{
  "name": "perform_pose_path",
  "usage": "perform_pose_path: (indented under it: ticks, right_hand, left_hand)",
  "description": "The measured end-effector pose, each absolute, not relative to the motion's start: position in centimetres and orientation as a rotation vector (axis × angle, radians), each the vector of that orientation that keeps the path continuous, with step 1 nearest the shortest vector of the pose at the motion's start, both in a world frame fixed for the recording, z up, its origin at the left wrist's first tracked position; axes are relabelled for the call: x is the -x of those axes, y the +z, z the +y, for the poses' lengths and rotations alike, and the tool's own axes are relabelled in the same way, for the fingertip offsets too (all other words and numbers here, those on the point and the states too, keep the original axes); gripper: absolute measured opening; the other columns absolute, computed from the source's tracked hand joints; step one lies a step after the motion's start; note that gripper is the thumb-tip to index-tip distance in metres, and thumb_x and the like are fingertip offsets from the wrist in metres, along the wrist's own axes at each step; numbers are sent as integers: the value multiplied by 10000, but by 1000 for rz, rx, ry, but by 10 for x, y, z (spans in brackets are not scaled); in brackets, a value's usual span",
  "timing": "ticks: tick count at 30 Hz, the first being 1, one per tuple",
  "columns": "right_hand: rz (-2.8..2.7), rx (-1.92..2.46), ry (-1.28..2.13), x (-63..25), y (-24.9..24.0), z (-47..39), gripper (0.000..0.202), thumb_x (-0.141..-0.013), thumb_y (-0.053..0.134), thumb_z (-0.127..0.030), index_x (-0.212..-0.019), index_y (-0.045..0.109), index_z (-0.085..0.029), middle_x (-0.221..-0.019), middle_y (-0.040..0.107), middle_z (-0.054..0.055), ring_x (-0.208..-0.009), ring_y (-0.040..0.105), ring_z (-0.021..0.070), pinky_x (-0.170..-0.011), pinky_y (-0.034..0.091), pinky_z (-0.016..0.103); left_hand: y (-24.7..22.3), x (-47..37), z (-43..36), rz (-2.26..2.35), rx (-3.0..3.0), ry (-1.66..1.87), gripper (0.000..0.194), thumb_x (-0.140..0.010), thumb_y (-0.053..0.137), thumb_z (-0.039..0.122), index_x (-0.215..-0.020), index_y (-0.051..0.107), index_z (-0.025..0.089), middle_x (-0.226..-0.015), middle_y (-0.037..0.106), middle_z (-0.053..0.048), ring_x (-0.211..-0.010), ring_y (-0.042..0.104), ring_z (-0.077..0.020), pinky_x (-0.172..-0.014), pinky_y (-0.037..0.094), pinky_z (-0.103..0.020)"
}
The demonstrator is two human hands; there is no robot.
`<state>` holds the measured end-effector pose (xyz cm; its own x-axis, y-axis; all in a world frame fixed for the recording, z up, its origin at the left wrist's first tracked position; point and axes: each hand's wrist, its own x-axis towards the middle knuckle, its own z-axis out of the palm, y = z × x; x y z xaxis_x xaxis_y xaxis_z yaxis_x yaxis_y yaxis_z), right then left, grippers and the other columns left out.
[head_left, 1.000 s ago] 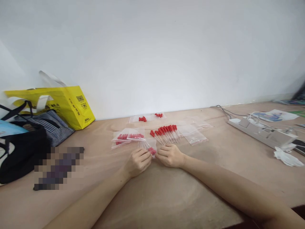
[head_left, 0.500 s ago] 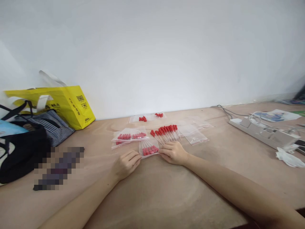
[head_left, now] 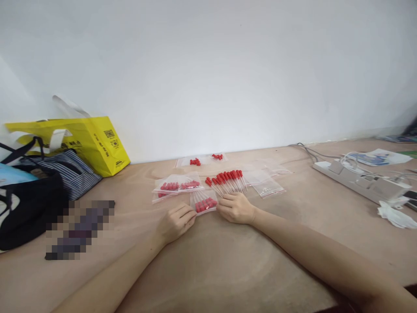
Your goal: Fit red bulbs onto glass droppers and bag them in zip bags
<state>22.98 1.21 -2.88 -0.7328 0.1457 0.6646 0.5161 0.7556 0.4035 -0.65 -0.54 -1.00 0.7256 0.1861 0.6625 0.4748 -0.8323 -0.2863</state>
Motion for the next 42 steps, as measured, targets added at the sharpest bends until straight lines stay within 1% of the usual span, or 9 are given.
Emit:
perform_pose_path:
  ticks: [5,15,19,27,33,36,38,40,42]
  right_hand:
    - [-2298,568,-749,-217,-27,8,192,-833,437,-198,-690,562,-171,-640,559,7,-651,420,113,-516,209,263]
    - [-2389,357,-846,-182,-29,15,215,-844,403,-134,-682,544,-150,-665,554,15,-633,429,113,-491,190,269]
    - [-2447,289,-873,-185,-27,15,244,-858,364,-118,-696,544,-145,-677,553,23,-642,434,114,-500,201,273]
    - [-2400,302,-867,-210,-23,15,281,-864,336,-118,-674,542,-140,-637,526,19,-610,418,114,-514,225,277]
    - [-2407,349,-810,-227,-25,14,261,-858,360,-135,-676,547,-137,-658,542,24,-598,419,110,-539,260,267]
    - [-2440,482,-752,-229,-25,12,275,-862,360,-165,-651,535,-144,-637,539,17,-596,435,107,-524,257,261]
    - [-2453,614,-682,-227,-24,9,258,-864,370,-222,-683,539,-151,-662,549,12,-604,454,105,-501,244,257]
    - [-2459,718,-616,-222,-23,6,219,-857,386,-287,-784,553,-166,-744,574,13,-633,478,106,-486,235,253]
    - [-2471,778,-599,-214,-23,3,190,-854,391,-288,-857,549,-182,-807,585,14,-649,493,109,-477,227,249]
  left_hand:
    - [-8,0,-5,-500,2492,-822,171,-815,422,111,-717,559,138,-644,603,-29,-600,555,-128,-561,468,-242]
    - [-10,3,-4,-484,2441,-822,206,-844,381,114,-745,561,130,-652,597,-42,-598,560,-131,-544,468,-243]
    - [-9,2,-5,-495,2440,-824,239,-847,360,113,-721,561,145,-633,589,-36,-596,559,-136,-543,465,-252]
    - [-8,9,-9,-572,2503,-832,166,-831,417,105,-736,545,152,-642,588,-19,-603,532,-129,-578,451,-246]
    - [-7,9,-10,-620,2521,-746,238,-855,378,126,-656,505,155,-583,545,-9,-553,498,-120,-532,407,-231]
    - [-8,10,-10,-636,2528,-728,265,-865,380,155,-624,489,158,-563,536,-1,-524,487,-111,-518,392,-225]
    - [-9,10,-11,-615,2559,-731,248,-866,393,168,-646,508,159,-578,551,1,-538,500,-111,-527,394,-224]
    - [-10,10,-11,-568,2616,-758,218,-861,412,184,-681,534,165,-607,574,0,-563,515,-113,-543,402,-224]
    - [-8,10,-9,-566,2667,-812,179,-848,441,227,-724,558,172,-657,600,-8,-617,534,-126,-590,422,-239]
